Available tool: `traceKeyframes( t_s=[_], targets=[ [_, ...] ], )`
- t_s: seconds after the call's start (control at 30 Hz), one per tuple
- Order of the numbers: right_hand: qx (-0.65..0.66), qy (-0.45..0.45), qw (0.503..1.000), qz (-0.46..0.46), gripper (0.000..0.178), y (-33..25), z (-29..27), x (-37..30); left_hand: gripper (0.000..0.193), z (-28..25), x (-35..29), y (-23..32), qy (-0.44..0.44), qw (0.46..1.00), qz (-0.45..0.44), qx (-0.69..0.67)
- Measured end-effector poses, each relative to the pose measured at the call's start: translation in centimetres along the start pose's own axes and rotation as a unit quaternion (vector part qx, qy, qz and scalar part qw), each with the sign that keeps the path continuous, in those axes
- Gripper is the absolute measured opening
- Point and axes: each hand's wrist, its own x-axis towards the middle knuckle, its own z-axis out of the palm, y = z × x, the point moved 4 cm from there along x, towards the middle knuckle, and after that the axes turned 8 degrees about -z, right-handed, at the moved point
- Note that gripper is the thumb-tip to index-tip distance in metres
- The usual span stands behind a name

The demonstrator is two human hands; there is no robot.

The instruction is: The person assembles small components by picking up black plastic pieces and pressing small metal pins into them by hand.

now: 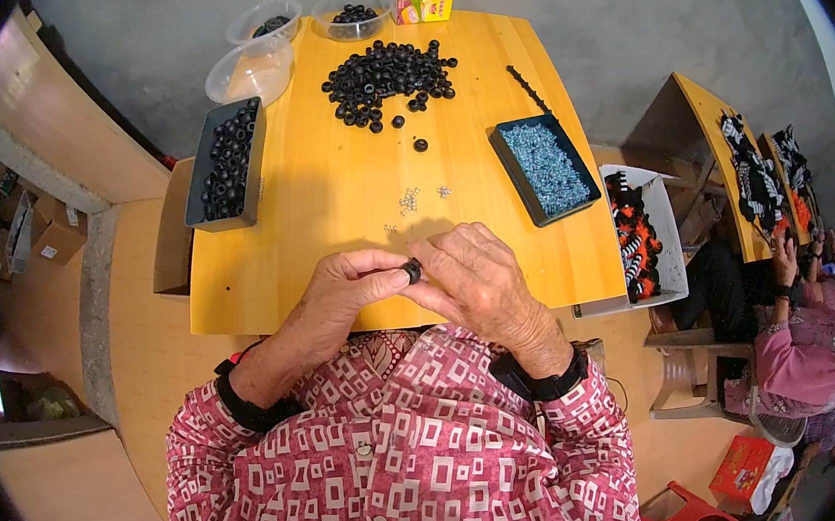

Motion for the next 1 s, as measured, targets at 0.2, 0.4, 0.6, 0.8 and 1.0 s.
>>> traceKeyframes(
  t_s=[0.2, 0.4, 0.6, 0.8, 1.0],
  targets=[
    [-0.007, 0.019, 1.0, -0.006, 0.03, 0.1, -0.2, -0.2, 0.028, -0.3, 0.0, 0.4, -0.005, 1.0, 0.001, -0.015],
    [-0.019, 0.008, 1.0, -0.011, 0.029, 0.0, 0.0, -0.1, 0.027, 0.0, -0.1, 0.7, -0.01, 0.999, -0.013, 0.035],
    [-0.036, -0.018, 0.999, -0.027, 0.024, -0.5, 0.5, -0.6, 0.023, -0.2, 0.1, 0.4, -0.021, 0.999, -0.02, 0.044],
    [-0.046, -0.029, 0.997, -0.054, 0.018, -0.8, 0.6, -0.4, 0.021, -0.4, 0.0, 0.1, -0.016, 0.998, -0.041, 0.048],
    [-0.046, 0.004, 0.997, -0.063, 0.018, -0.9, 0.6, -0.4, 0.021, -0.3, 0.0, 0.0, -0.035, 0.998, -0.04, 0.024]
  ],
)
